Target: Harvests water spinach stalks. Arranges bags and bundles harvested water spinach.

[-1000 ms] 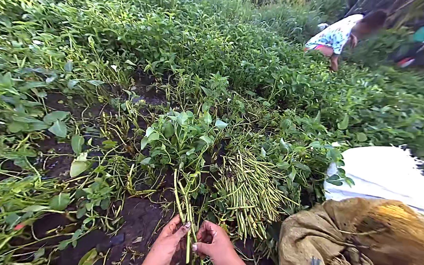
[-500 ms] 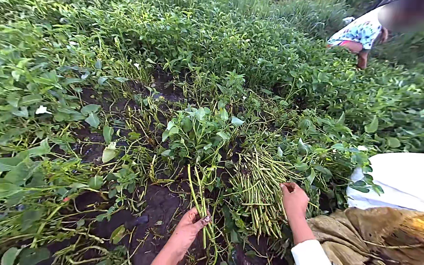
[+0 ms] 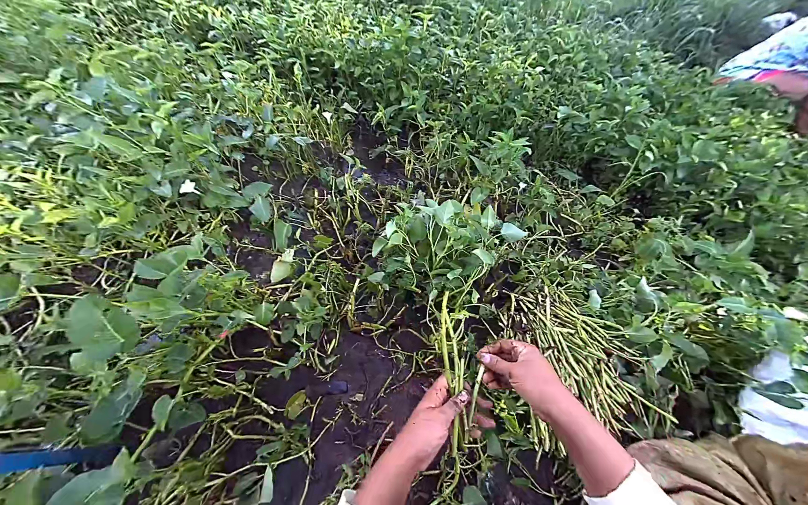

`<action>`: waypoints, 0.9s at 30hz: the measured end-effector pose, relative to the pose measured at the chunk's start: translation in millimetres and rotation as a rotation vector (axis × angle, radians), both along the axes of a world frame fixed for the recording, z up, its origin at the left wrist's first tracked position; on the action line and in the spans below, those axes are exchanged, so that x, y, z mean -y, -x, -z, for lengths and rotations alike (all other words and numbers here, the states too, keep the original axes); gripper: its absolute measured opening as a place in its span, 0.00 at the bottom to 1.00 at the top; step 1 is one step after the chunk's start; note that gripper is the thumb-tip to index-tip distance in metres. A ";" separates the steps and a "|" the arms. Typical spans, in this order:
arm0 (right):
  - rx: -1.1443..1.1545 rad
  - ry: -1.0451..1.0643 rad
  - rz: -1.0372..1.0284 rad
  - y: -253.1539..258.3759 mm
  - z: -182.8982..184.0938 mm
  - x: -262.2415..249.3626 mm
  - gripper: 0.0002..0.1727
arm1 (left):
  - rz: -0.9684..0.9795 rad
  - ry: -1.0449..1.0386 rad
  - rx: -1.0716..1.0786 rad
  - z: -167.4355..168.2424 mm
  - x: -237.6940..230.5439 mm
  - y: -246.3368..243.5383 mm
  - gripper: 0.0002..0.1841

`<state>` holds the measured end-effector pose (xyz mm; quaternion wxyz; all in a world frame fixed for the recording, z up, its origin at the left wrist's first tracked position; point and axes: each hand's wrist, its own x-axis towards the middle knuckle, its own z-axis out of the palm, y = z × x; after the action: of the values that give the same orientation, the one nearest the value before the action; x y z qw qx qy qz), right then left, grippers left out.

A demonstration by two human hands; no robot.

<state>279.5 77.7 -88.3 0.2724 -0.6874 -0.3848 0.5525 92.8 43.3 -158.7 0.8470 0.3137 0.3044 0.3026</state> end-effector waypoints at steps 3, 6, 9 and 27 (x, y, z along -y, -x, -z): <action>0.044 0.034 -0.130 26.3 8.2 -8.1 0.07 | 0.005 0.043 0.095 6.9 3.7 12.5 0.19; 0.150 -0.135 -0.070 48.1 24.1 3.4 0.15 | -0.179 0.072 0.020 15.9 9.7 22.6 0.14; 0.277 -0.226 -0.259 60.7 50.1 25.4 0.29 | -0.567 0.130 -0.103 20.4 14.2 25.2 0.18; 0.244 -0.335 -1.156 204.0 62.6 0.2 0.29 | -0.920 0.288 -0.210 -36.1 60.3 214.6 0.07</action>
<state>75.5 77.5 -150.9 -0.0130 -0.3734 -0.8054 0.4602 -121.8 -17.0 -122.6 0.6253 0.0552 0.5336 0.5667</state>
